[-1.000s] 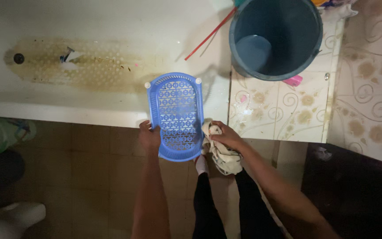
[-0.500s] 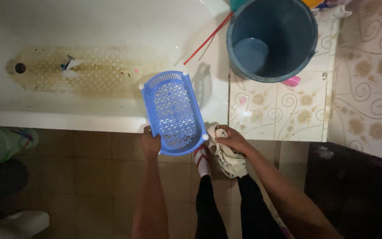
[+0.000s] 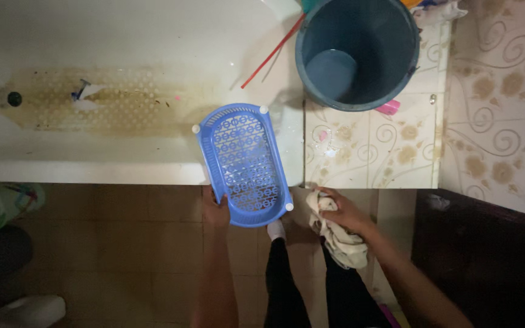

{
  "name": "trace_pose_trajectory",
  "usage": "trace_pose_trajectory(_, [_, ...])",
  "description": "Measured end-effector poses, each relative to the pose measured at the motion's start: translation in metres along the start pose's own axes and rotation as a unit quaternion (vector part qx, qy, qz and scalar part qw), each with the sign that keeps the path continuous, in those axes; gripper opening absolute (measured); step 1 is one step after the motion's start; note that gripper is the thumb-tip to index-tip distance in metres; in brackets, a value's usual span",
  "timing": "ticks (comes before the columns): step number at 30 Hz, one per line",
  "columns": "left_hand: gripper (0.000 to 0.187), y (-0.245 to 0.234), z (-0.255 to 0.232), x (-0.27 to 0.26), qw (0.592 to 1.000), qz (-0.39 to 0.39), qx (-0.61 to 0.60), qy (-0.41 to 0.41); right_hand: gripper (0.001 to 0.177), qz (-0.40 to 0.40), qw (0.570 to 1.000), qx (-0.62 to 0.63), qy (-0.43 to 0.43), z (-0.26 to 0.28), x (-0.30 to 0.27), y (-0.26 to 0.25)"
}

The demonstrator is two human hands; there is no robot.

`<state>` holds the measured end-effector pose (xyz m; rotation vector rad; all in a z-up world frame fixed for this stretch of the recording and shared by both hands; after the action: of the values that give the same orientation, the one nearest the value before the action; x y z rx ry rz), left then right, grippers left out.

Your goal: The person wipes down a blue plastic shelf with a cloth and then cleans the wall tiles in a bathroom.

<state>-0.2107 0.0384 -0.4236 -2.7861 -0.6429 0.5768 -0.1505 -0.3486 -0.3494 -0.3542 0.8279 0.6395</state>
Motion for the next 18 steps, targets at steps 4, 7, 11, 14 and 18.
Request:
trace_pose_trajectory(4, [0.041,0.012,0.011,-0.013,0.997,-0.021,0.004,-0.08,0.083,-0.022,0.993,-0.106,-0.047,-0.007,0.009,0.013])
trace_pose_trajectory(7, [0.045,0.016,0.022,-0.011,0.998,-0.02,0.003,-0.063,0.085,-0.032,0.988,-0.141,-0.051,0.001,0.023,0.024])
trace_pose_trajectory(11, [0.04,0.016,0.01,-0.008,0.995,-0.025,0.057,-0.08,0.086,-0.05,0.982,-0.176,-0.048,0.013,0.028,0.027])
trace_pose_trajectory(14, [0.042,0.017,-0.01,-0.006,0.989,-0.046,0.086,-0.112,0.087,-0.053,0.985,-0.16,-0.046,0.016,0.026,0.025])
trace_pose_trajectory(18, [0.041,0.013,0.004,0.002,0.989,-0.05,0.06,-0.123,0.09,-0.044,0.983,-0.176,-0.041,0.013,0.02,0.015])
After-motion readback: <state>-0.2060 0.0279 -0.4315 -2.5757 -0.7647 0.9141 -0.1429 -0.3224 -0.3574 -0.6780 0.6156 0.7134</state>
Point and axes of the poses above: each hand's wrist, its own x-axis towards the middle knuckle, its own y-axis out of the palm, z = x × y, the point moved 1 cm from there along x, towards the middle knuckle, and after that the axes turned 7 degrees about -x, right-handed, at the moved point
